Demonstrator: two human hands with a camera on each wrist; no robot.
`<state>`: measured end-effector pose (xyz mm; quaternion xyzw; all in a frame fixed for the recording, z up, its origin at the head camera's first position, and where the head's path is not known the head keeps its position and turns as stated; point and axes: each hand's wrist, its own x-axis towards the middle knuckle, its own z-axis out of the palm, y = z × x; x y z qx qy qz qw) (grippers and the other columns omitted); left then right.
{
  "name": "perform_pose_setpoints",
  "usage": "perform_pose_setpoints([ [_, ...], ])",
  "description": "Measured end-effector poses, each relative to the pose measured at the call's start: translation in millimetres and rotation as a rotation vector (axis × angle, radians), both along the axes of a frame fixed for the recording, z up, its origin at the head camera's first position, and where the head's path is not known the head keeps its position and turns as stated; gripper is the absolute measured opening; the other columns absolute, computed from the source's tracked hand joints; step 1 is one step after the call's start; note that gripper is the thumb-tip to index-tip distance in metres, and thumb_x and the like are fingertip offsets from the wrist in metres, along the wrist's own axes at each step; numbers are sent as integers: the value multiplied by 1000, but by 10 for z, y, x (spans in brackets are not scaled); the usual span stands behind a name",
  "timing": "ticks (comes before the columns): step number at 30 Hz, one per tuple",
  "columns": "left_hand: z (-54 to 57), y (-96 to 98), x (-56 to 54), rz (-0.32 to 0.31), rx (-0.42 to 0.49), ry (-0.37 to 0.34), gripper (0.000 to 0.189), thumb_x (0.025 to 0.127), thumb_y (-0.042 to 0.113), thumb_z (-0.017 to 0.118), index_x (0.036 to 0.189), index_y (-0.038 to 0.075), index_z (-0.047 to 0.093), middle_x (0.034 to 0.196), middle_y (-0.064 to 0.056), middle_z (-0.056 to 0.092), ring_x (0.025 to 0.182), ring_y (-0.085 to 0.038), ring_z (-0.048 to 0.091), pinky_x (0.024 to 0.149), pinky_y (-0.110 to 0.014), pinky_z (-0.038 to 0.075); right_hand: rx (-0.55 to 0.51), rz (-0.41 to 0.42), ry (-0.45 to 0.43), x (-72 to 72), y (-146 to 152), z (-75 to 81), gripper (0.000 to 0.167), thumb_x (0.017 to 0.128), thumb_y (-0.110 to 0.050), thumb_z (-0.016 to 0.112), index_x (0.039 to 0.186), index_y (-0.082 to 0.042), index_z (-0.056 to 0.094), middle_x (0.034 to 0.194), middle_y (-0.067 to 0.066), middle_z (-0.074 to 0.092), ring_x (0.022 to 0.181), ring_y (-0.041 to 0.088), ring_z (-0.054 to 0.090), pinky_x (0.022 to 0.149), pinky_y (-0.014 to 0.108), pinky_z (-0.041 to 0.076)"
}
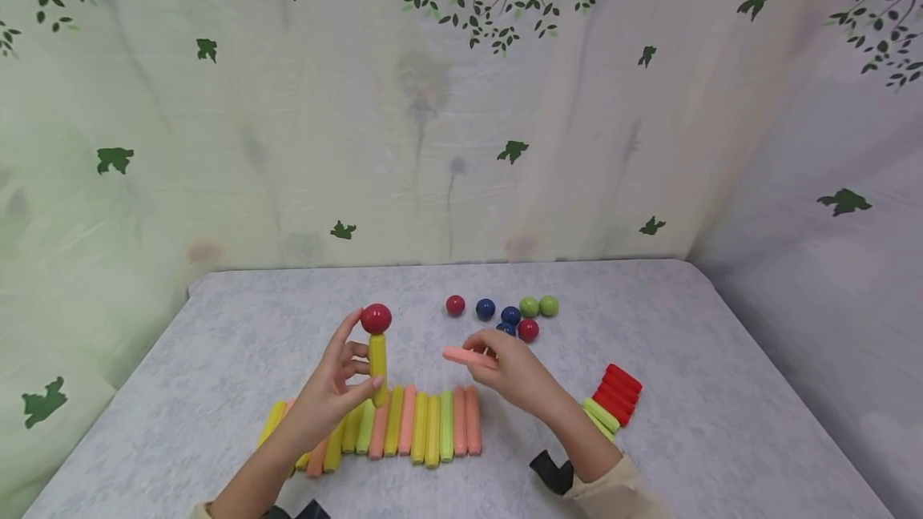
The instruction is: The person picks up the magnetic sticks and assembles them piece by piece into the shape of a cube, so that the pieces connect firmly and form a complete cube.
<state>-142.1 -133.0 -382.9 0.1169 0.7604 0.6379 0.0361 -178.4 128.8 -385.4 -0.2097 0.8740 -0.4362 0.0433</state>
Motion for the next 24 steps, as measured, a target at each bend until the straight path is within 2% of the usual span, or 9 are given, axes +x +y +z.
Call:
perform_pose_setpoints([
  [1, -38, -7, -15, -7, 2, 1, 89, 80, -2, 65, 141, 37, 12, 108, -11, 42, 96, -27, 50, 64, -31, 52, -58, 14, 25, -22, -11, 41, 23, 84, -11, 63, 106, -14, 60, 91, -2, 56, 79, 18, 50, 61, 27, 48],
  [3, -45, -3, -10, -21, 3, -1, 89, 80, -1, 65, 141, 37, 12, 109, -12, 41, 96, -27, 49, 64, -32, 52, -153, 43, 78, -67, -47, 114, 25, 85, -15, 63, 110, -15, 60, 96, -3, 57, 81, 19, 51, 63, 29, 49],
  [7, -56, 18, -1, -24, -28, -7, 89, 80, 1, 65, 142, 36, 11, 108, -10, 43, 95, -26, 50, 65, -31, 52, -277, 107, 137, -144, -135, 220, 28, 86, -18, 62, 113, -12, 60, 105, -2, 57, 88, 19, 51, 68, 31, 50],
  [12, -59, 28, 8, -43, -52, 14, 87, 80, 7, 67, 141, 38, 12, 107, -10, 44, 94, -25, 50, 65, -31, 51, -315, 175, 163, -168, -225, 290, 28, 84, -15, 64, 112, -11, 62, 106, -3, 58, 92, 18, 51, 73, 31, 49],
  [17, -60, 26, 11, -77, -34, 33, 85, 80, 11, 68, 140, 39, 14, 108, -12, 43, 93, -27, 51, 65, -32, 51, -314, 178, 169, -151, -265, 309, 27, 83, -14, 65, 111, -11, 63, 101, -3, 58, 89, 18, 51, 70, 31, 49],
  [20, -48, 34, 2, -94, 23, 18, 83, 80, 9, 68, 138, 38, 15, 110, -13, 43, 92, -28, 53, 67, -34, 52, -334, 179, 159, -144, -273, 299, 27, 83, -11, 64, 111, -10, 63, 101, -2, 59, 88, 19, 52, 69, 31, 49],
  [24, 14, 94, -44, -104, 201, -60, 71, 82, 11, 66, 130, 29, 18, 114, -15, 43, 89, -34, 56, 73, -41, 50, -355, 184, 128, -128, -283, 274, 26, 84, -12, 64, 110, -10, 63, 101, 0, 59, 87, 21, 52, 69, 32, 50],
])
